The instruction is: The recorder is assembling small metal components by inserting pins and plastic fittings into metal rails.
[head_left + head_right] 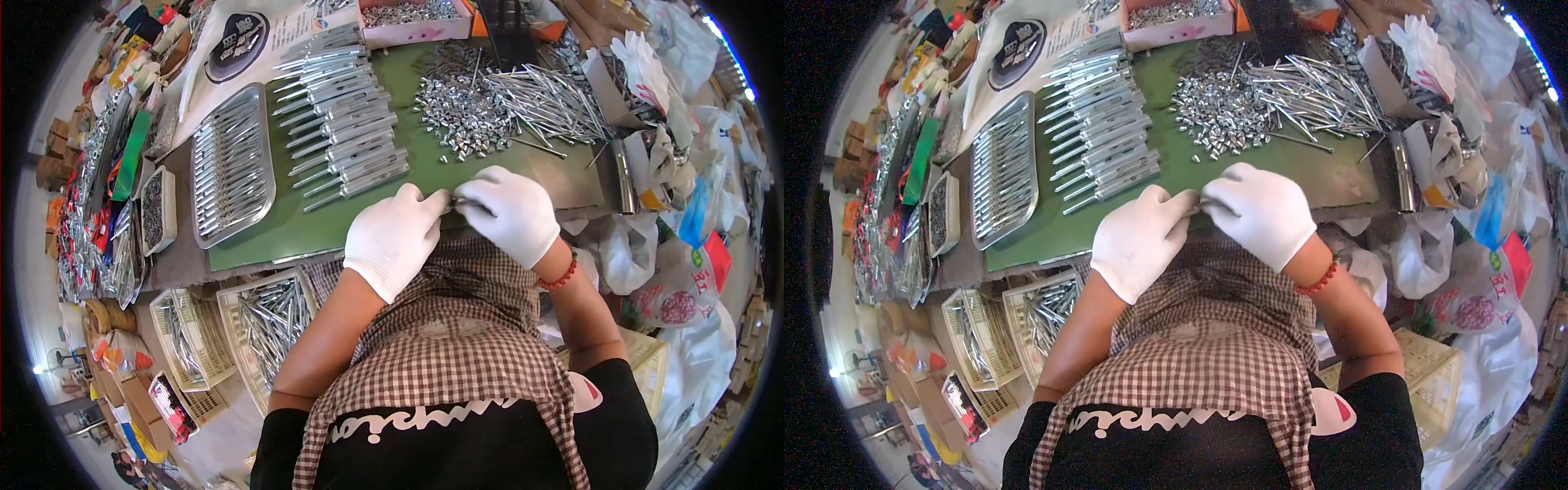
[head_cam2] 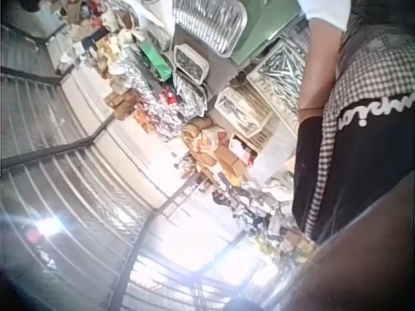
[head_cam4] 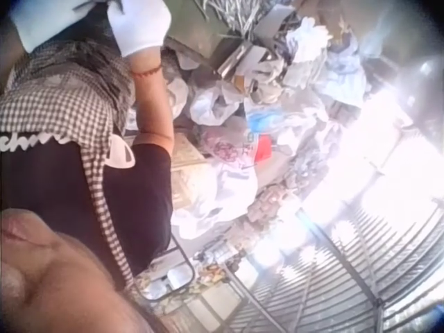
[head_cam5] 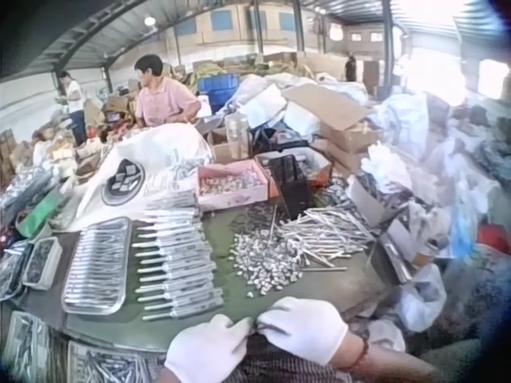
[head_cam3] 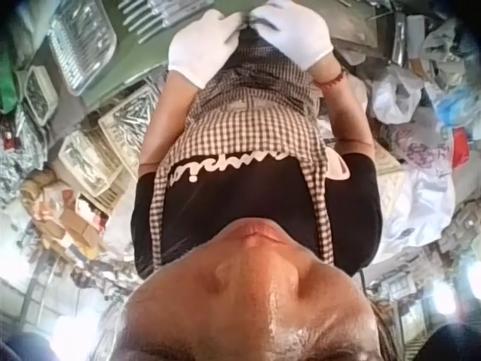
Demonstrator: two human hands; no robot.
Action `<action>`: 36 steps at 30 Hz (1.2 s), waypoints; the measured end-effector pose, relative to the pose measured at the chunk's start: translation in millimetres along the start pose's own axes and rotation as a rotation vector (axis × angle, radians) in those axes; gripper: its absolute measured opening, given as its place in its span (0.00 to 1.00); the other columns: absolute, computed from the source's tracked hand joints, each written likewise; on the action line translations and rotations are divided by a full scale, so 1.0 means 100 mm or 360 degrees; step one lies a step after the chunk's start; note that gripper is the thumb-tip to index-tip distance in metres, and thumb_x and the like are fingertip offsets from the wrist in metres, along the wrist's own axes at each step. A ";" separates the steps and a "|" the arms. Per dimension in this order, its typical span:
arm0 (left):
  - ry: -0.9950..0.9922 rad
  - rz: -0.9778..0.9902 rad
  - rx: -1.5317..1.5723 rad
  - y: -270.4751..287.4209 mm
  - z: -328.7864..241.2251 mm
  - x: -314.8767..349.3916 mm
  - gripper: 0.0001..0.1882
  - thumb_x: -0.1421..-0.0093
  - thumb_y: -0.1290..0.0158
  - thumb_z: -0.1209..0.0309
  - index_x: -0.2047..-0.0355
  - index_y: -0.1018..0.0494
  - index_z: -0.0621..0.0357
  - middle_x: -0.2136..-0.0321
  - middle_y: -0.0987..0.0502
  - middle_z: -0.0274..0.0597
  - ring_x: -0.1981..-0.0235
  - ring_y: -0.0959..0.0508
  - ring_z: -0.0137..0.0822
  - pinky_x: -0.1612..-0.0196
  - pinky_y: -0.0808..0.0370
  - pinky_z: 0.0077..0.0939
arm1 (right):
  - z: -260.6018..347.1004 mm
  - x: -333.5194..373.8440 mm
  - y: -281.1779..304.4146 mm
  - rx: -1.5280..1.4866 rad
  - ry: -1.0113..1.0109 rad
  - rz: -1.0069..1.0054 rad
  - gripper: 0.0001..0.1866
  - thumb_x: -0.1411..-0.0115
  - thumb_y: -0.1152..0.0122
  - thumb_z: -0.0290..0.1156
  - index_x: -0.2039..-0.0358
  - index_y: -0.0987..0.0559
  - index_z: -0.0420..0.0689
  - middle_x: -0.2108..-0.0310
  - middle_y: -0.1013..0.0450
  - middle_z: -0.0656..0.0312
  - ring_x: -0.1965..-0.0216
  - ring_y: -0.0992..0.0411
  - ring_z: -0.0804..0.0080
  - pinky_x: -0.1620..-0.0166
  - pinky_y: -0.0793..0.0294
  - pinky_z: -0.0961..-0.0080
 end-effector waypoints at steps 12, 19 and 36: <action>0.0020 0.0095 0.0026 -0.09 0.05 0.07 0.10 0.39 0.52 0.66 0.58 0.27 0.50 0.72 0.27 0.48 0.75 0.21 0.49 0.72 0.24 0.43 | -0.43 -0.24 0.00 0.0475 -0.0179 -0.0062 0.04 0.44 0.39 0.35 0.69 0.21 0.51 0.65 0.28 0.56 0.67 0.26 0.52 0.65 0.26 0.57; 0.0037 0.0024 0.0084 -0.11 -0.07 0.15 0.13 0.38 0.52 0.65 0.54 0.26 0.48 0.70 0.27 0.50 0.73 0.20 0.50 0.69 0.22 0.44 | -0.16 -0.13 -0.03 0.0547 0.0217 0.0212 0.08 0.50 0.38 0.26 0.66 0.22 0.49 0.67 0.27 0.57 0.67 0.25 0.54 0.66 0.26 0.60; 0.0052 -0.0056 -0.0009 -0.01 0.04 0.05 0.10 0.38 0.50 0.64 0.56 0.25 0.44 0.73 0.27 0.44 0.75 0.22 0.49 0.73 0.24 0.42 | -0.14 0.01 -0.01 -0.0539 -0.0276 -0.0140 0.09 0.46 0.35 0.24 0.62 0.20 0.44 0.68 0.22 0.57 0.67 0.22 0.63 0.62 0.23 0.72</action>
Point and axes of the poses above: each hand's wrist, its own x-axis away from the middle knuckle, its own y-axis out of the back of the hand, z = x × y, the point moved 8 cm from there along -x, towards the middle knuckle
